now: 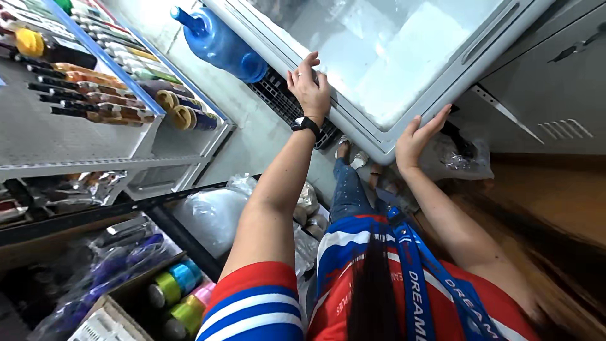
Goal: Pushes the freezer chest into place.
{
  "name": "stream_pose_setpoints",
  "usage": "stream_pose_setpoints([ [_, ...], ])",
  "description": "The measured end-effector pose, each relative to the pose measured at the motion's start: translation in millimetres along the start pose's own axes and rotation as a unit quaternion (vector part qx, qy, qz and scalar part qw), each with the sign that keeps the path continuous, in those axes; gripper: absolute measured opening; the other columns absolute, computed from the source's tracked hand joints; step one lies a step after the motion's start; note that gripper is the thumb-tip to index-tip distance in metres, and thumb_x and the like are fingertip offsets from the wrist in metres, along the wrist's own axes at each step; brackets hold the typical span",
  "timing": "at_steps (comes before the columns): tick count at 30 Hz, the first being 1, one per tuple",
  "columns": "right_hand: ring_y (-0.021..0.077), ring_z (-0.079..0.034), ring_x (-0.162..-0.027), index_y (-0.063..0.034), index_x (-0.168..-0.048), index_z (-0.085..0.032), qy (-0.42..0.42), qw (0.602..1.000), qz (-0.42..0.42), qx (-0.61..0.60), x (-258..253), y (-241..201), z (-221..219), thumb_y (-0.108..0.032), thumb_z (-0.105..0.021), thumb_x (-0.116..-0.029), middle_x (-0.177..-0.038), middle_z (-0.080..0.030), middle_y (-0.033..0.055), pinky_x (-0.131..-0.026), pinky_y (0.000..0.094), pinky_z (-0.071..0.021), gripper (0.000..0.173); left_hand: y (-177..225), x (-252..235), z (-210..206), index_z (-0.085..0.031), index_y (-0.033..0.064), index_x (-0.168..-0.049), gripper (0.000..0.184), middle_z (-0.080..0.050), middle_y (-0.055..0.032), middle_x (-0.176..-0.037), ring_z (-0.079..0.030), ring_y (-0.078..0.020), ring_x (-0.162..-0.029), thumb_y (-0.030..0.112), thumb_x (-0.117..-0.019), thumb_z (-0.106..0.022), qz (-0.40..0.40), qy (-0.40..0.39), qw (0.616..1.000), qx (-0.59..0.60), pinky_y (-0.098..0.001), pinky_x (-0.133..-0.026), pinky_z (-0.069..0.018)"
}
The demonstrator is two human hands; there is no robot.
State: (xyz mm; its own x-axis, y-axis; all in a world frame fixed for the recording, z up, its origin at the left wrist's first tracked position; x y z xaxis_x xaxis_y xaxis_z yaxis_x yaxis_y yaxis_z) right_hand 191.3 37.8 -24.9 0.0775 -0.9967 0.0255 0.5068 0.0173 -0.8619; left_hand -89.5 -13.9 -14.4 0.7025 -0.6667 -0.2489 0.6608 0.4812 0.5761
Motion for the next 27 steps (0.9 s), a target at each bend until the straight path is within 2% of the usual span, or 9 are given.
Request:
stream_pose_setpoints([
  [2,0.0363,-0.016,-0.157,0.0073,-0.16,-0.005,0.004,1.0,-0.003,-0.004,0.2,0.4,-0.5,-0.019,-0.039,-0.109,-0.167,-0.009,0.03,-0.127,0.0401,-0.0203,0.067,0.0,0.1,-0.6,-0.058,0.0075,-0.142,0.046,-0.069,-0.0082,-0.129,-0.056,-0.0306,-0.131,0.016,-0.0986,-0.043,-0.002,0.0,1.0,0.002,-0.0618,-0.121,-0.0145],
  [6,0.0297,-0.016,-0.158,0.0022,-0.162,0.003,-0.011,1.0,-0.028,-0.006,2.3,-0.7,0.9,-0.023,-0.037,-0.1102,-0.17,-0.002,0.0246,-0.126,0.0381,-0.0217,0.07,-0.8,0.0,-1.9,-0.059,0.0082,-0.141,0.045,-0.068,-0.008,-0.131,-0.055,-0.0307,-0.132,0.016,-0.099,-0.043,-0.008,0.002,1.0,0.003,-0.0616,-0.122,-0.0134],
  [10,0.0299,-0.015,-0.158,0.0029,-0.162,0.002,-0.003,0.999,-0.027,-0.021,1.3,2.2,-0.9,-0.022,-0.038,-0.11,-0.17,-0.003,0.025,-0.126,0.0375,-0.0204,0.069,0.1,0.8,-2.1,-0.06,0.0088,-0.139,0.045,-0.069,-0.0066,-0.129,-0.056,-0.0293,-0.131,0.016,-0.0982,-0.042,-0.012,0.011,1.0,0.005,-0.062,-0.121,-0.0134],
  [17,0.0292,-0.015,-0.158,0.0038,-0.161,0.002,0.003,1.0,-0.03,-0.003,0.5,2.2,-1.6,-0.021,-0.038,-0.1097,-0.169,-0.005,0.0254,-0.127,0.0365,-0.0192,0.07,-0.1,1.8,-1.2,-0.061,0.0088,-0.137,0.044,-0.07,-0.0062,-0.127,-0.057,-0.029,-0.13,0.014,-0.0977,-0.043,-0.01,0.017,1.0,0.022,-0.0617,-0.121,-0.0137],
  [24,0.0276,-0.022,-0.156,0.0034,-0.162,-0.004,0.04,0.998,-0.036,-0.018,-2.5,4.2,-4.7,-0.017,-0.041,-0.1084,-0.168,-0.012,0.0251,-0.126,0.0364,-0.0235,0.068,-0.5,1.6,-1.0,-0.063,0.0068,-0.133,0.043,-0.07,-0.0074,-0.128,-0.059,-0.0299,-0.128,0.016,-0.0951,-0.045,-0.022,0.037,0.998,0.037,-0.0633,-0.12,-0.0161],
  [27,0.0251,-0.024,-0.155,0.0022,-0.162,-0.005,0.047,0.998,-0.043,-0.018,-4.7,6.6,-4.6,-0.018,-0.043,-0.1079,-0.168,-0.015,0.0238,-0.126,0.0359,-0.0248,0.069,-0.6,2.0,-1.1,-0.061,0.0059,-0.134,0.042,-0.07,-0.0082,-0.129,-0.059,-0.0308,-0.128,0.016,-0.0968,-0.046,-0.028,0.031,0.998,0.051,-0.0655,-0.12,-0.0148],
])
Point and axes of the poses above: each hand's wrist, its own x-axis away from the middle knuckle, its own z-axis out of the back of the hand, y = z × x, the point moved 5 cm from there along -x, towards the middle knuckle
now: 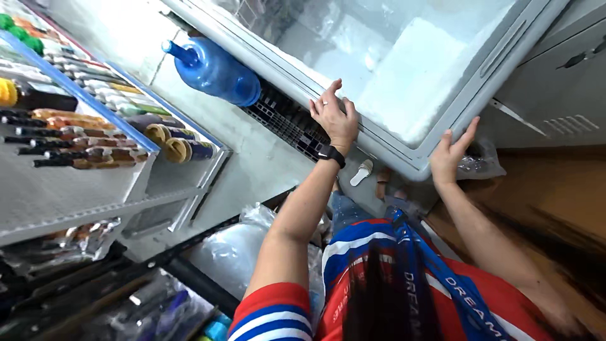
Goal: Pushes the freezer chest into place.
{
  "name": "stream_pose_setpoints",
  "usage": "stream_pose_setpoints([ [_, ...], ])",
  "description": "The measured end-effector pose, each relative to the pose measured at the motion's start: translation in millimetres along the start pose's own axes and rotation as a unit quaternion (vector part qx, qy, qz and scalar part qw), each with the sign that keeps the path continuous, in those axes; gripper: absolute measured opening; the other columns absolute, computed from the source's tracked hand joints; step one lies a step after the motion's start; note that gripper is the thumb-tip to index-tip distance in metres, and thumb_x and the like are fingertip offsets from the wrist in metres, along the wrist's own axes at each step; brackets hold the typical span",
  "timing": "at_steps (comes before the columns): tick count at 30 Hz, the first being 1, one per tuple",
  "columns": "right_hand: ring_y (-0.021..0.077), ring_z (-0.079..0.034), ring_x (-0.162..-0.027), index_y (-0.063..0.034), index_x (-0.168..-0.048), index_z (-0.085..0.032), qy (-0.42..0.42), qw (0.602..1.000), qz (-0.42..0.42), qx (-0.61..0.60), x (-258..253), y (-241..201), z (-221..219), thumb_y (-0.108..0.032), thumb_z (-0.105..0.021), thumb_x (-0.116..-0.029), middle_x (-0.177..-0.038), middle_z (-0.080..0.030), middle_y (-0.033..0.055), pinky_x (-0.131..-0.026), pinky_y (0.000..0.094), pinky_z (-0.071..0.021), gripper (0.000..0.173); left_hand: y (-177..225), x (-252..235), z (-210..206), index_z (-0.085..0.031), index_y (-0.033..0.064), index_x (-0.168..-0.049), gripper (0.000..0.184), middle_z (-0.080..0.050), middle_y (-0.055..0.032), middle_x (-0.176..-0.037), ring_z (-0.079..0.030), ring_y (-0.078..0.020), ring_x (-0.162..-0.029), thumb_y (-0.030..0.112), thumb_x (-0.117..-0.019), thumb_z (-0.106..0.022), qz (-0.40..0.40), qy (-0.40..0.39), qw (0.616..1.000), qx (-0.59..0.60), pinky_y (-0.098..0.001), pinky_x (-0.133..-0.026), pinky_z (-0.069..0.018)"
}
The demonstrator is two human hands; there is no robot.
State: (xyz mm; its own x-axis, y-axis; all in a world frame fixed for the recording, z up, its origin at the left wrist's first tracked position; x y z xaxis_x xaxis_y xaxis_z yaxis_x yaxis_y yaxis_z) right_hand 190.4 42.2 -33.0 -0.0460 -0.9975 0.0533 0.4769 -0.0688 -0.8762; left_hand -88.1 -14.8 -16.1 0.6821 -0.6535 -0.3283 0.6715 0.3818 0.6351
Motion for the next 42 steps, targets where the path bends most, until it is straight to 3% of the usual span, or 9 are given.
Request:
stream_pose_setpoints([
  [4,0.0219,-0.032,-0.152,-0.0005,-0.163,-0.004,0.007,0.999,-0.018,0.026,4.3,-1.2,1.7,-0.024,-0.043,-0.1089,-0.168,-0.019,0.0215,-0.124,0.0343,-0.0299,0.071,-4.1,1.0,4.6,-0.061,0.0068,-0.135,0.039,-0.069,-0.0085,-0.13,-0.057,-0.0306,-0.129,0.016,-0.0996,-0.049,-0.017,-0.032,0.998,0.053,-0.0668,-0.119,-0.0117],
  [10,0.0207,-0.036,-0.15,0.0025,-0.162,-0.013,0.032,0.997,-0.003,0.071,2.7,-5.2,4.3,-0.023,-0.044,-0.1076,-0.165,-0.026,0.0238,-0.122,0.0302,-0.0317,0.067,-17.9,3.1,27.8,-0.052,0.0015,-0.142,0.046,-0.06,-0.0158,-0.141,-0.047,-0.0352,-0.14,0.019,-0.1003,-0.053,-0.072,-0.193,0.957,0.203,-0.0708,-0.118,-0.0078],
  [12,0.0203,-0.036,-0.15,0.003,-0.161,-0.014,0.034,0.996,0.001,0.079,-1.3,-7.1,3.2,-0.023,-0.044,-0.1076,-0.164,-0.027,0.0233,-0.122,0.0299,-0.0311,0.067,-27.8,1.7,47.3,-0.038,-0.0012,-0.151,0.053,-0.048,-0.0191,-0.153,-0.037,-0.0382,-0.146,0.016,-0.102,-0.049,-0.082,-0.27,0.923,0.263,-0.0641,-0.121,-0.0139],
  [14,0.0198,-0.036,-0.15,0.0031,-0.161,-0.014,0.037,0.996,0.0,0.078,-0.3,-5.9,4.5,-0.023,-0.044,-0.1074,-0.165,-0.027,0.0229,-0.122,0.0294,-0.0321,0.066,-52.4,1.8,62.1,-0.034,-0.0022,-0.152,0.054,-0.046,-0.018,-0.155,-0.042,-0.0308,-0.145,0.019,-0.1046,-0.048,-0.084,-0.286,0.896,0.328,-0.0493,-0.119,-0.0339],
  [16,0.0194,-0.037,-0.149,0.003,-0.161,-0.016,0.04,0.996,-0.003,0.084,0.0,-5.2,5.6,-0.022,-0.043,-0.1075,-0.164,-0.027,0.0225,-0.122,0.0293,-0.0328,0.065,-86.1,-3.9,74.3,-0.035,-0.0055,-0.149,0.051,-0.047,-0.0188,-0.153,-0.046,-0.0259,-0.142,0.019,-0.1061,-0.049,-0.068,-0.274,0.889,0.36,-0.0422,-0.115,-0.0427],
  [23,0.0189,-0.037,-0.149,0.002,-0.161,-0.014,0.042,0.992,-0.026,0.116,-0.6,-11.7,3.6,-0.024,-0.042,-0.1073,-0.164,-0.028,0.0223,-0.122,0.0294,-0.0328,0.066,-235.8,-14.7,91.2,-0.032,-0.0032,-0.153,0.054,-0.046,-0.0213,-0.152,-0.054,-0.0242,-0.132,0.018,-0.1062,-0.047,0.068,-0.269,0.937,0.214,-0.0379,-0.104,-0.049],
  [26,0.019,-0.039,-0.148,0.002,-0.161,-0.016,0.043,0.992,-0.031,0.119,-0.9,-13.5,3.7,-0.022,-0.041,-0.1077,-0.163,-0.031,0.0221,-0.121,0.0291,-0.0336,0.064,-278.7,0.2,89.8,-0.032,-0.004,-0.153,0.054,-0.048,-0.0268,-0.147,-0.057,-0.032,-0.126,0.012,-0.1044,-0.048,0.141,-0.311,0.927,0.155,-0.0423,-0.098,-0.0517],
  [33,0.0187,-0.039,-0.148,0.0012,-0.161,-0.018,0.047,0.992,-0.044,0.108,-5.8,-5.3,5.3,-0.024,-0.042,-0.1073,-0.163,-0.031,0.0202,-0.122,0.0302,-0.0337,0.064,-314.3,54.0,74.0,-0.033,-0.0072,-0.152,0.053,-0.053,-0.0316,-0.141,-0.063,-0.0367,-0.117,0.01,-0.1047,-0.05,0.226,-0.476,0.848,0.053,-0.0469,-0.098,-0.0526],
  [42,0.0185,-0.046,-0.142,-0.0014,-0.161,-0.02,0.046,0.994,-0.053,0.087,-6.3,-4.6,5.7,-0.023,-0.042,-0.1077,-0.16,-0.037,0.0195,-0.117,0.0305,-0.0398,0.062,-348.4,99.3,82.2,-0.032,-0.0015,-0.155,0.053,-0.058,-0.0298,-0.135,-0.067,-0.0365,-0.107,0.011,-0.1067,-0.048,0.318,-0.504,0.803,0.011,-0.05,-0.09,-0.0545],
])
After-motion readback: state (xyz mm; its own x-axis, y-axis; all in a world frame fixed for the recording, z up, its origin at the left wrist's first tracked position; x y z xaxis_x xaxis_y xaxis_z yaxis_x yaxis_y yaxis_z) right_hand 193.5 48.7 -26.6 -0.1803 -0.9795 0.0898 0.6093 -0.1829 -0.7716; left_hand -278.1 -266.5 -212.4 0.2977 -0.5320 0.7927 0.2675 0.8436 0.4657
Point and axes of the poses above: each hand's wrist, its own x-axis away from the middle knuckle, its own z-axis out of the back of the hand, y = z × x, the point moved 5 cm from there along -x, towards the middle knuckle
